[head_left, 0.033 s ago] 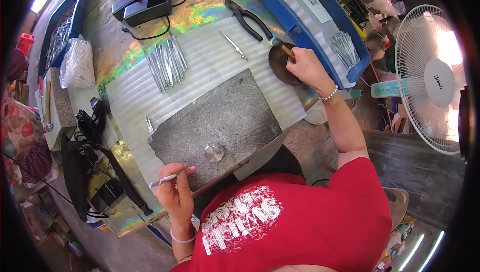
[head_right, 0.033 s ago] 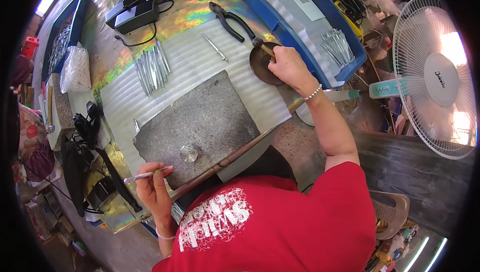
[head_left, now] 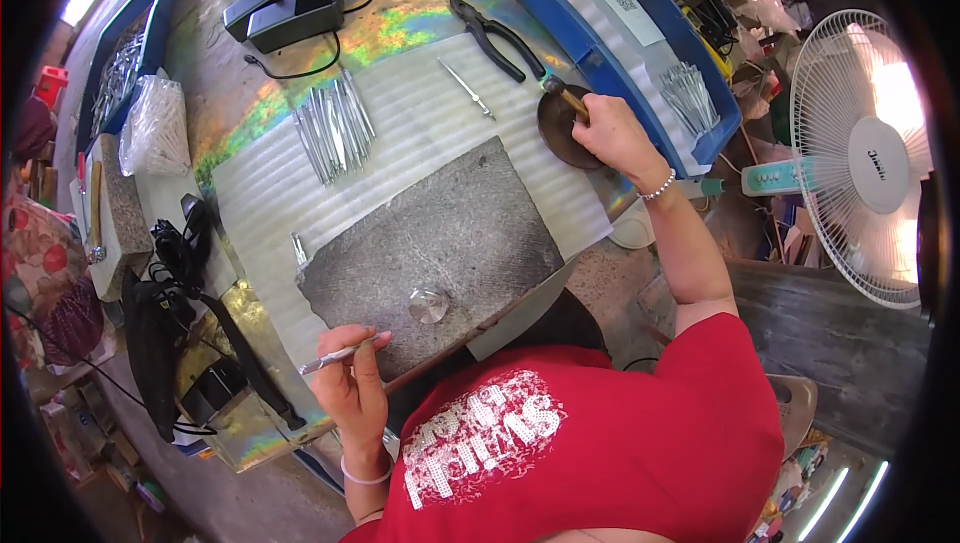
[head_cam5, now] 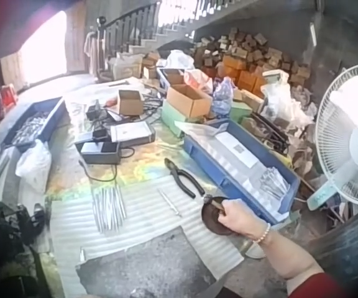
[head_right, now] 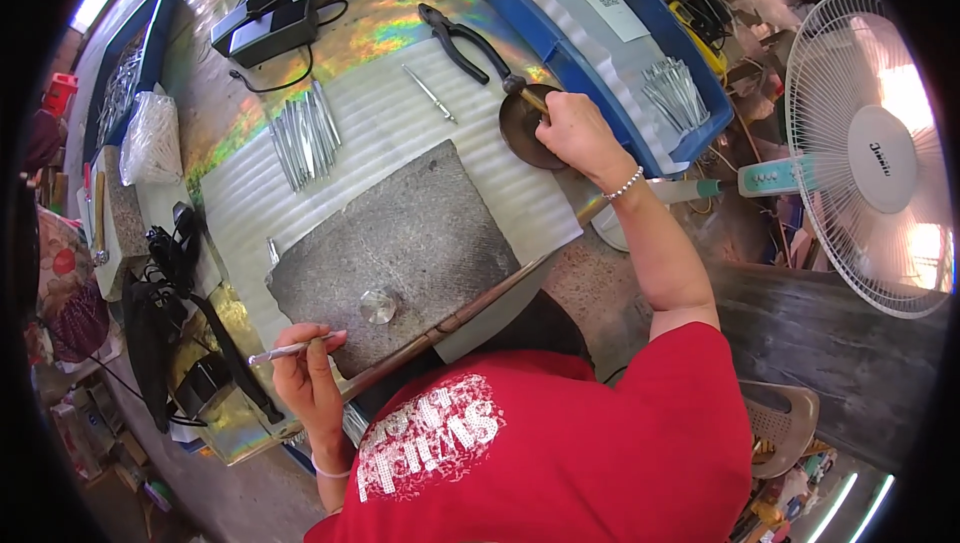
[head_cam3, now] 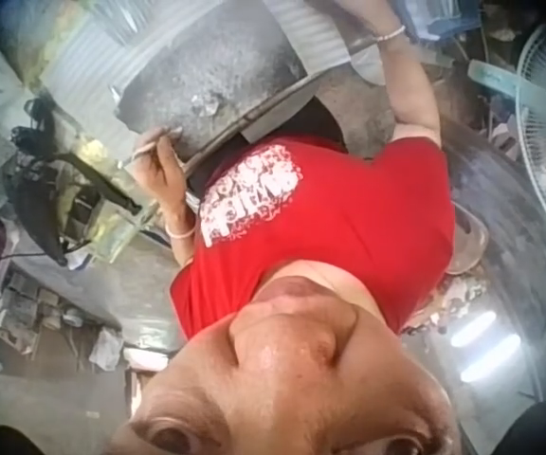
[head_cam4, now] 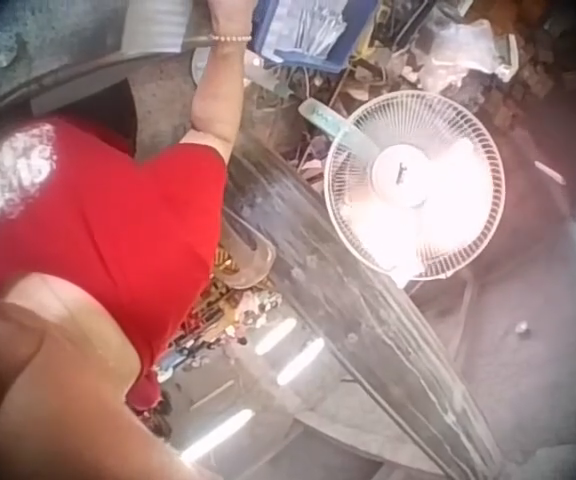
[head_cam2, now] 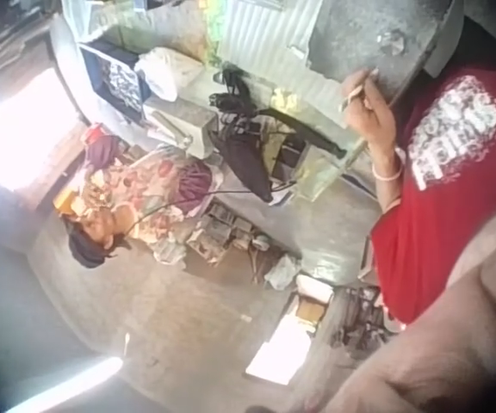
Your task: Shaping and hammering small metal rods on a stone anvil at a workbench.
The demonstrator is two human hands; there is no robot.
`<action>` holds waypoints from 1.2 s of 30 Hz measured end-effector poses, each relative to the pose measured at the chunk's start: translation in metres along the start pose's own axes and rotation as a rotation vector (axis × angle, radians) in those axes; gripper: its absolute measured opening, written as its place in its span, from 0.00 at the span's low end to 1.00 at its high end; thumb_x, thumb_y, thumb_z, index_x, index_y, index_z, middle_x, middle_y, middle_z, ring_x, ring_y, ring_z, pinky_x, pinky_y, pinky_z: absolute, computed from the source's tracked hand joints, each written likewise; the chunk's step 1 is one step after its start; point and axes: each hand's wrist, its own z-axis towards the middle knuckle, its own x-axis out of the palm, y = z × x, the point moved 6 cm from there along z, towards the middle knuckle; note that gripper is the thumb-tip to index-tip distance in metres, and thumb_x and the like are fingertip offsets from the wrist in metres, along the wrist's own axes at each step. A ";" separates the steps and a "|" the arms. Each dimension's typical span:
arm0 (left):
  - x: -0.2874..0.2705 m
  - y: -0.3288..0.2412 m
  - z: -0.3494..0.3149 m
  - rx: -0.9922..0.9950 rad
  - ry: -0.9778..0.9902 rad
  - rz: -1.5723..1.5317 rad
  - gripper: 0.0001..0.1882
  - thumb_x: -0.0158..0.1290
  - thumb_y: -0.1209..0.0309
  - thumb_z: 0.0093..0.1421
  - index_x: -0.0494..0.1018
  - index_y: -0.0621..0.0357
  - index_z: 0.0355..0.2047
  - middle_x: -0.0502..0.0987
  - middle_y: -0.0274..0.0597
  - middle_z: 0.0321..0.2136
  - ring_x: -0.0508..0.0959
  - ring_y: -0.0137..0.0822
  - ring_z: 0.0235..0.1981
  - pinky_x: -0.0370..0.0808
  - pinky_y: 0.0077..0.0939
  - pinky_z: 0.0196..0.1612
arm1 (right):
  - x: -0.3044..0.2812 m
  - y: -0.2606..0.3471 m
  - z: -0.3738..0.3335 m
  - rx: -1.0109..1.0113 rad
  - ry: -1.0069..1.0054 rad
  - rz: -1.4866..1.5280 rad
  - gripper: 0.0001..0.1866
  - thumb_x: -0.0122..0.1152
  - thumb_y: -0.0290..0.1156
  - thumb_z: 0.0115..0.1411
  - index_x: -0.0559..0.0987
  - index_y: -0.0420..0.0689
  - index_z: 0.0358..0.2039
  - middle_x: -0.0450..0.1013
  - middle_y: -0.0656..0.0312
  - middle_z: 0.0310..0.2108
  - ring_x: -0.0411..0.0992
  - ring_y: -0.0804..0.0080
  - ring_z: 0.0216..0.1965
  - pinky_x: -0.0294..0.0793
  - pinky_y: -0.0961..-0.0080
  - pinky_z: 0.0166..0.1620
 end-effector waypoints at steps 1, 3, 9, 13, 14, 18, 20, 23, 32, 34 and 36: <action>0.000 0.000 0.000 0.009 0.003 0.015 0.05 0.45 0.81 0.61 0.69 0.69 0.36 0.71 0.46 0.34 0.77 0.33 0.31 0.76 0.23 0.36 | 0.001 0.000 0.001 -0.013 0.005 -0.063 0.09 0.54 0.28 0.47 0.72 0.32 0.22 0.70 0.40 0.24 0.71 0.44 0.30 0.70 0.61 0.33; 0.000 0.000 0.000 0.023 0.004 0.043 0.05 0.45 0.81 0.61 0.69 0.68 0.36 0.71 0.46 0.34 0.77 0.34 0.30 0.76 0.22 0.35 | 0.002 0.003 0.004 -0.018 0.034 -0.084 0.09 0.54 0.27 0.46 0.71 0.32 0.22 0.70 0.40 0.24 0.71 0.43 0.30 0.70 0.60 0.33; 0.000 -0.004 -0.003 0.020 -0.002 0.026 0.05 0.45 0.79 0.62 0.68 0.69 0.37 0.72 0.45 0.33 0.78 0.35 0.30 0.75 0.22 0.34 | -0.006 0.006 0.004 0.069 0.036 0.079 0.10 0.55 0.28 0.43 0.73 0.32 0.22 0.71 0.39 0.26 0.71 0.43 0.32 0.70 0.57 0.37; -0.003 -0.007 -0.005 -0.010 -0.005 -0.102 0.07 0.44 0.77 0.63 0.66 0.69 0.39 0.72 0.46 0.33 0.79 0.36 0.29 0.75 0.23 0.33 | -0.014 -0.006 -0.005 0.129 -0.022 0.253 0.10 0.56 0.29 0.45 0.73 0.34 0.22 0.71 0.49 0.19 0.72 0.57 0.23 0.69 0.68 0.29; -0.004 -0.008 -0.006 -0.034 -0.011 -0.097 0.08 0.45 0.76 0.63 0.65 0.68 0.40 0.73 0.45 0.31 0.79 0.37 0.28 0.76 0.24 0.33 | -0.013 -0.008 -0.008 0.158 -0.009 0.386 0.08 0.56 0.29 0.45 0.73 0.35 0.22 0.71 0.54 0.19 0.71 0.64 0.22 0.68 0.71 0.27; -0.006 -0.011 -0.005 -0.106 -0.027 -0.245 0.09 0.45 0.75 0.63 0.65 0.68 0.41 0.73 0.46 0.30 0.79 0.37 0.27 0.77 0.25 0.32 | -0.014 -0.005 -0.024 0.309 0.092 0.841 0.04 0.57 0.26 0.50 0.72 0.41 0.22 0.65 0.70 0.16 0.61 0.84 0.16 0.58 0.84 0.19; -0.002 -0.011 -0.004 -0.179 0.002 -0.471 0.09 0.46 0.77 0.61 0.64 0.68 0.41 0.73 0.47 0.30 0.79 0.38 0.28 0.79 0.28 0.32 | -0.016 0.015 -0.038 0.338 0.157 1.065 0.04 0.58 0.25 0.52 0.71 0.43 0.24 0.61 0.73 0.15 0.55 0.90 0.13 0.50 0.89 0.15; 0.006 -0.009 -0.006 -0.380 0.056 -0.630 0.09 0.46 0.80 0.59 0.65 0.69 0.41 0.73 0.48 0.30 0.79 0.39 0.28 0.80 0.29 0.32 | -0.022 0.061 -0.064 0.313 0.332 1.202 0.05 0.58 0.22 0.52 0.71 0.42 0.27 0.70 0.64 0.25 0.56 0.90 0.13 0.51 0.89 0.14; 0.045 -0.011 0.002 -0.467 0.258 -1.075 0.08 0.45 0.78 0.62 0.69 0.69 0.39 0.71 0.47 0.38 0.80 0.39 0.35 0.80 0.28 0.37 | -0.007 0.171 -0.115 0.095 0.770 1.313 0.08 0.62 0.22 0.52 0.76 0.39 0.34 0.69 0.71 0.21 0.64 0.89 0.21 0.62 0.90 0.24; 0.045 -0.007 -0.001 -0.496 0.243 -1.105 0.09 0.47 0.74 0.62 0.69 0.67 0.40 0.74 0.45 0.35 0.80 0.35 0.33 0.79 0.27 0.36 | -0.001 0.187 -0.117 -0.002 0.791 1.329 0.08 0.62 0.22 0.52 0.76 0.39 0.33 0.70 0.69 0.23 0.66 0.88 0.24 0.64 0.89 0.27; 0.045 -0.006 -0.004 -0.512 0.234 -1.127 0.09 0.48 0.72 0.62 0.69 0.65 0.41 0.75 0.43 0.34 0.79 0.33 0.30 0.78 0.24 0.34 | -0.002 0.204 -0.122 -0.002 0.895 1.359 0.09 0.62 0.21 0.52 0.74 0.38 0.33 0.70 0.67 0.28 0.67 0.86 0.31 0.67 0.87 0.35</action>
